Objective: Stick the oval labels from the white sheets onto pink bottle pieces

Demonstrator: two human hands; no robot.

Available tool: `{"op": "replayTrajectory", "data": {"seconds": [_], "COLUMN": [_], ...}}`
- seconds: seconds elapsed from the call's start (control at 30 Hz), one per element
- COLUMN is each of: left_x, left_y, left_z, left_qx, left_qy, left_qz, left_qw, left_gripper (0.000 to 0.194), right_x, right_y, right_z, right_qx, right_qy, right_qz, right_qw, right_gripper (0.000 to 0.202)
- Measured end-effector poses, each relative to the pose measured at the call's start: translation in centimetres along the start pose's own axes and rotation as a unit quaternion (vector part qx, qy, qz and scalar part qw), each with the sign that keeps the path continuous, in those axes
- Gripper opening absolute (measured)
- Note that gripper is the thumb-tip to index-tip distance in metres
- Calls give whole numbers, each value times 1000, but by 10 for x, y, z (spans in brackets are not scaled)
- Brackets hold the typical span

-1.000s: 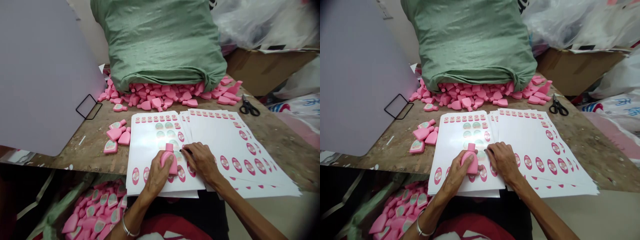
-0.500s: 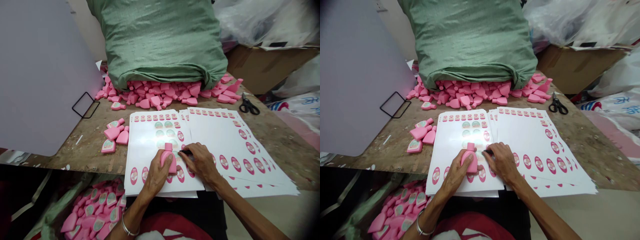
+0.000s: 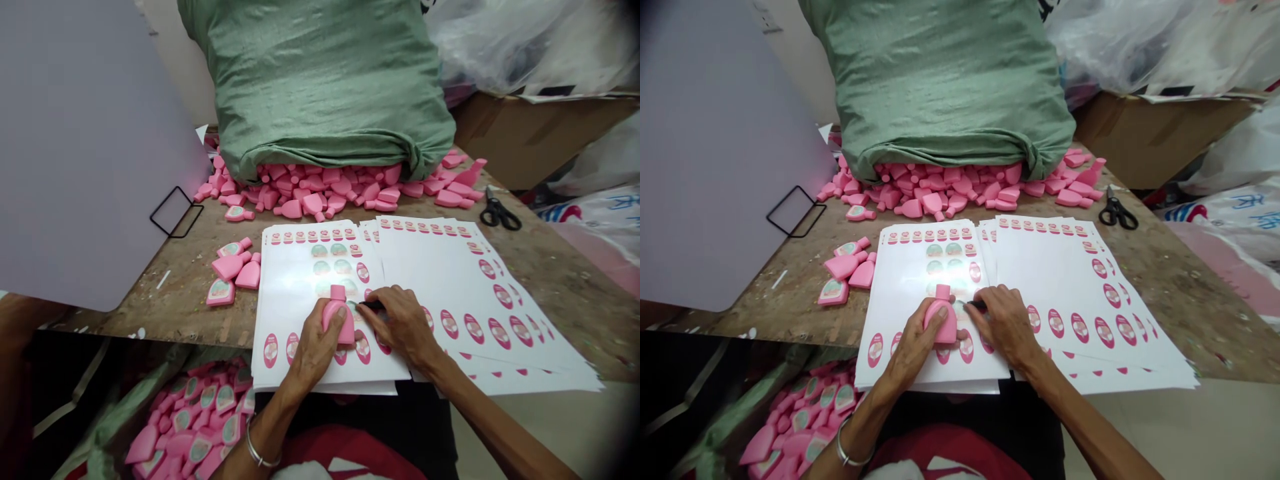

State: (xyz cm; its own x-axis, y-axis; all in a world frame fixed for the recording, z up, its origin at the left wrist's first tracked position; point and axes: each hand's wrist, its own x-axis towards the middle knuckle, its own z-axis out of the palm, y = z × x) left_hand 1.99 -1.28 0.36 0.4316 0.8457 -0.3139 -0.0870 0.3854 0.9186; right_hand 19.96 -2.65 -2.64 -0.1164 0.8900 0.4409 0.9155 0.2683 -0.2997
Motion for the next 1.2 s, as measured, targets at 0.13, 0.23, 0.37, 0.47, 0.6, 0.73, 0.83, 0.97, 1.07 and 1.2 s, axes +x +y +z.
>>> {"op": "replayTrajectory", "data": {"seconds": [0.13,0.23,0.37,0.47,0.6,0.73,0.83,0.97,1.07,1.2], "left_x": [0,-1,-4,-7,-8,-9,-10,-10,-11,-13], "left_y": [2,4,8,12,15,15,15,15,16,18], "left_z": [0,0,0,2,2,1,0,-1,-1,-4], "left_qx": [-23,-54,-150,-221,-234,-235,-234,-237,-233,-222], "left_qy": [6,20,24,17,20,15,5,-7,-7,-35], "left_qz": [-11,-19,-24,-26,-29,-18,-9,-5,-5,12], "left_qw": [1000,998,988,975,972,972,972,971,972,974], "left_gripper": [44,49,56,60,59,57,56,55,58,43], "right_x": [-1,2,12,18,22,22,21,22,23,20], "right_y": [-4,-8,-23,-39,-56,-61,-61,-62,-64,-63], "right_z": [-7,-24,-46,-50,-46,-42,-41,-42,-43,-40], "right_qx": [56,156,263,297,330,330,322,311,304,278], "right_qy": [32,48,15,-35,-41,-35,-29,-22,-20,-6], "right_qz": [8,131,267,252,222,205,191,167,157,132], "right_qw": [998,978,927,920,916,921,927,935,940,951], "right_gripper": [11,17,25,28,24,19,18,16,15,15]}}
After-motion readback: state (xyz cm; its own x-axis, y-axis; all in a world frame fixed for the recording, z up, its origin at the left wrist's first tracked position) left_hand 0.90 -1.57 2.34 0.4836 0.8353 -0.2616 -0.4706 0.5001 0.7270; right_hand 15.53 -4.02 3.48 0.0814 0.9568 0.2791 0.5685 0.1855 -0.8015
